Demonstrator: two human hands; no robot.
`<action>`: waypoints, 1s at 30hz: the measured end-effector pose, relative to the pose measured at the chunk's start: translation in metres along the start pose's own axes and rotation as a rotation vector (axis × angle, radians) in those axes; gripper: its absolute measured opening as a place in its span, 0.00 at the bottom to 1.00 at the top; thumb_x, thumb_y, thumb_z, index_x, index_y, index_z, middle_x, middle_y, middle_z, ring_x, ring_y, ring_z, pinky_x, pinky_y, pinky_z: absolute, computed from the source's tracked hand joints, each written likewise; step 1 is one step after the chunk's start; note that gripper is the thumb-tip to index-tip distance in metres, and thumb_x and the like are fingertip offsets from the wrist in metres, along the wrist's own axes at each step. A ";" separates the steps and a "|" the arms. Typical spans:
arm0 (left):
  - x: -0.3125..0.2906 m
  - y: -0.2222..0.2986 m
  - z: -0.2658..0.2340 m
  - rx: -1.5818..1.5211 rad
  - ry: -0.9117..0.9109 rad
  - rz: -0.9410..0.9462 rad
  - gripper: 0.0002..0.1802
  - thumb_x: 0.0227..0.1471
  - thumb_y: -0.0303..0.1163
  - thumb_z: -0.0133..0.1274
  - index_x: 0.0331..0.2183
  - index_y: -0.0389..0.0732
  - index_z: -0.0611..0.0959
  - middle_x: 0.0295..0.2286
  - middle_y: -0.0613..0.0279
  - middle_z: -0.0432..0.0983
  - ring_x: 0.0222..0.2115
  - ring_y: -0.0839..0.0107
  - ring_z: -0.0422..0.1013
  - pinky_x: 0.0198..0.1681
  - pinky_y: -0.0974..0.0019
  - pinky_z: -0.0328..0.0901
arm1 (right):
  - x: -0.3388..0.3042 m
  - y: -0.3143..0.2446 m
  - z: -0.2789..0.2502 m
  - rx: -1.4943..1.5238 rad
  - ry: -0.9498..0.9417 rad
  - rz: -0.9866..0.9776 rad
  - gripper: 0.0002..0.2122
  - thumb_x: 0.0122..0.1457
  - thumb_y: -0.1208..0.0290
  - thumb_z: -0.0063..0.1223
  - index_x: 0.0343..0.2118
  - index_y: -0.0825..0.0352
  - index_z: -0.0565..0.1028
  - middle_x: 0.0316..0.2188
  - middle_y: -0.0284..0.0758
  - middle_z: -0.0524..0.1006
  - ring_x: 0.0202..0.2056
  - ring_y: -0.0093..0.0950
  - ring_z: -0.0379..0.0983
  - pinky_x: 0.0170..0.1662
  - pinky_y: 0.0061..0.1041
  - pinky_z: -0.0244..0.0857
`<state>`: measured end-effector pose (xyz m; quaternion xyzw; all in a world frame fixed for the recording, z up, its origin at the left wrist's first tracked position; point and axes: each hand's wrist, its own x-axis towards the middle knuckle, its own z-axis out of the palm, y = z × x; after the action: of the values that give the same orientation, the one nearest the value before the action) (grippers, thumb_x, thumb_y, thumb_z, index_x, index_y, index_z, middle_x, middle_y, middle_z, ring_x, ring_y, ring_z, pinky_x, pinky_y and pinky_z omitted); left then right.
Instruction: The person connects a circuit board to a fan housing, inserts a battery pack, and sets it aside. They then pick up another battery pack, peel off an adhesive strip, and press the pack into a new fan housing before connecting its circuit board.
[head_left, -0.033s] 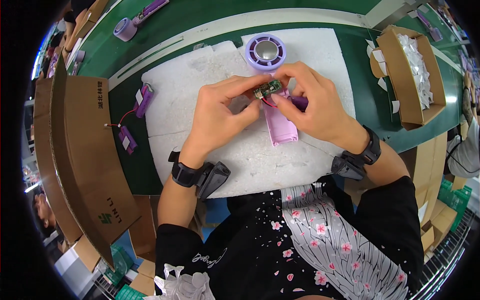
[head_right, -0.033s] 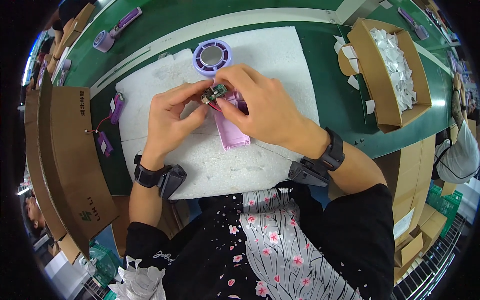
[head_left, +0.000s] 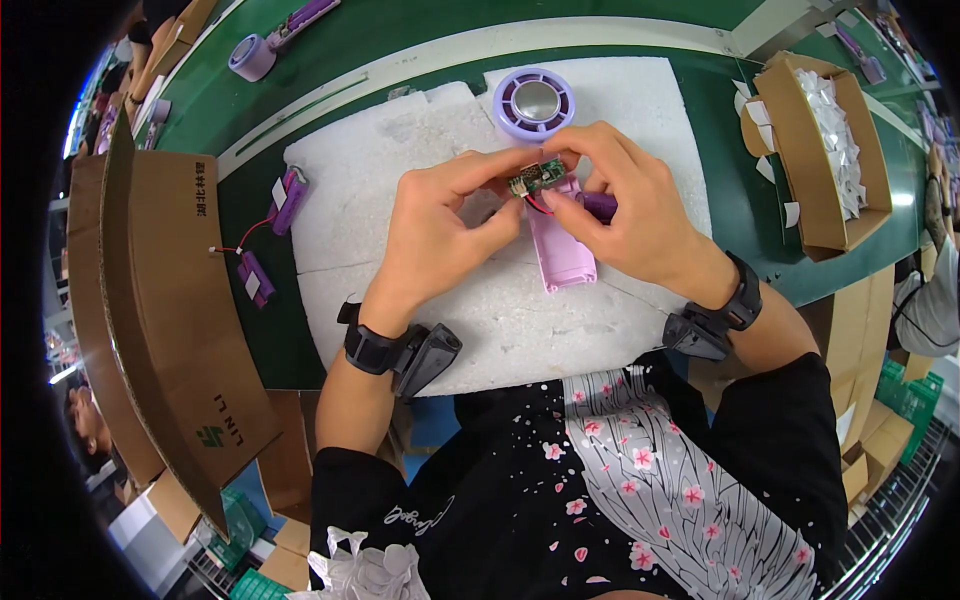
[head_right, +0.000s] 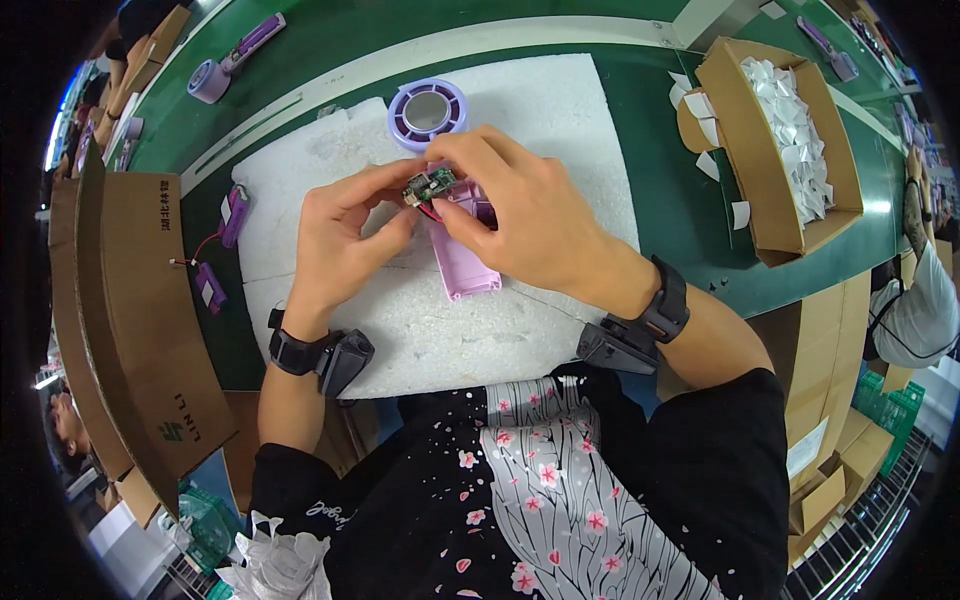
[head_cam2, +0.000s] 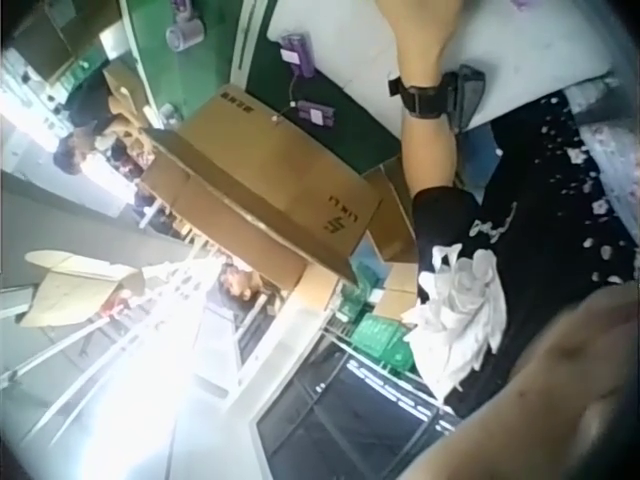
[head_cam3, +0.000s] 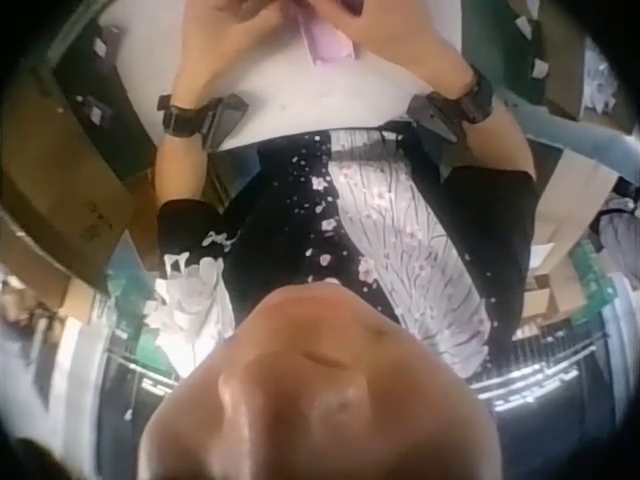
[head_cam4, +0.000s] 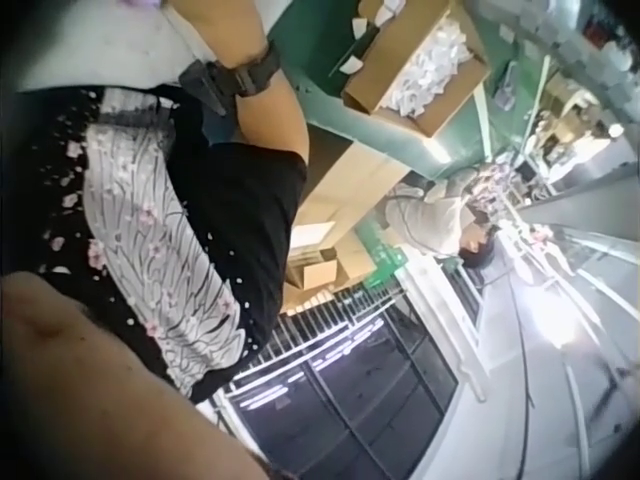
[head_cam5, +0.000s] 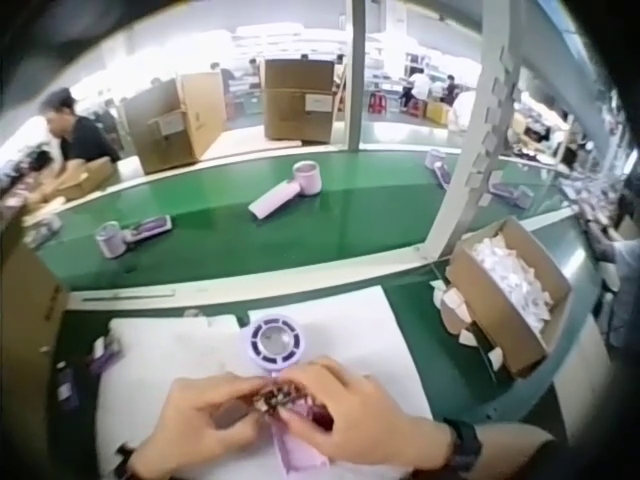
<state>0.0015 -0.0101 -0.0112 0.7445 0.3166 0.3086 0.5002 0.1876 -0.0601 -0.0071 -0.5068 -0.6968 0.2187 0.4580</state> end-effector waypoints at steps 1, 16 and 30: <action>0.000 -0.001 0.001 -0.022 0.024 -0.003 0.21 0.40 0.19 0.52 0.42 0.34 0.78 0.34 0.57 0.77 0.32 0.73 0.73 0.38 0.71 0.68 | 0.000 0.001 0.000 0.000 -0.003 0.000 0.11 0.44 0.78 0.60 0.33 0.68 0.75 0.28 0.34 0.73 0.17 0.22 0.67 0.21 0.19 0.62; -0.001 -0.001 0.004 -0.003 0.095 -0.038 0.13 0.40 0.20 0.55 0.34 0.34 0.83 0.29 0.57 0.78 0.27 0.74 0.75 0.31 0.75 0.69 | -0.002 0.007 -0.002 -0.025 -0.027 -0.014 0.16 0.42 0.78 0.63 0.38 0.67 0.76 0.27 0.33 0.74 0.19 0.19 0.71 0.21 0.16 0.63; -0.001 0.005 0.002 0.050 0.074 -0.098 0.12 0.38 0.22 0.56 0.32 0.35 0.84 0.24 0.59 0.78 0.21 0.77 0.71 0.23 0.76 0.63 | 0.001 0.013 -0.002 -0.081 -0.033 -0.087 0.14 0.41 0.76 0.63 0.35 0.64 0.79 0.26 0.31 0.74 0.19 0.20 0.69 0.21 0.16 0.62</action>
<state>0.0034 -0.0138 -0.0076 0.7287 0.3784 0.3031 0.4837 0.1955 -0.0551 -0.0156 -0.4905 -0.7340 0.1785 0.4346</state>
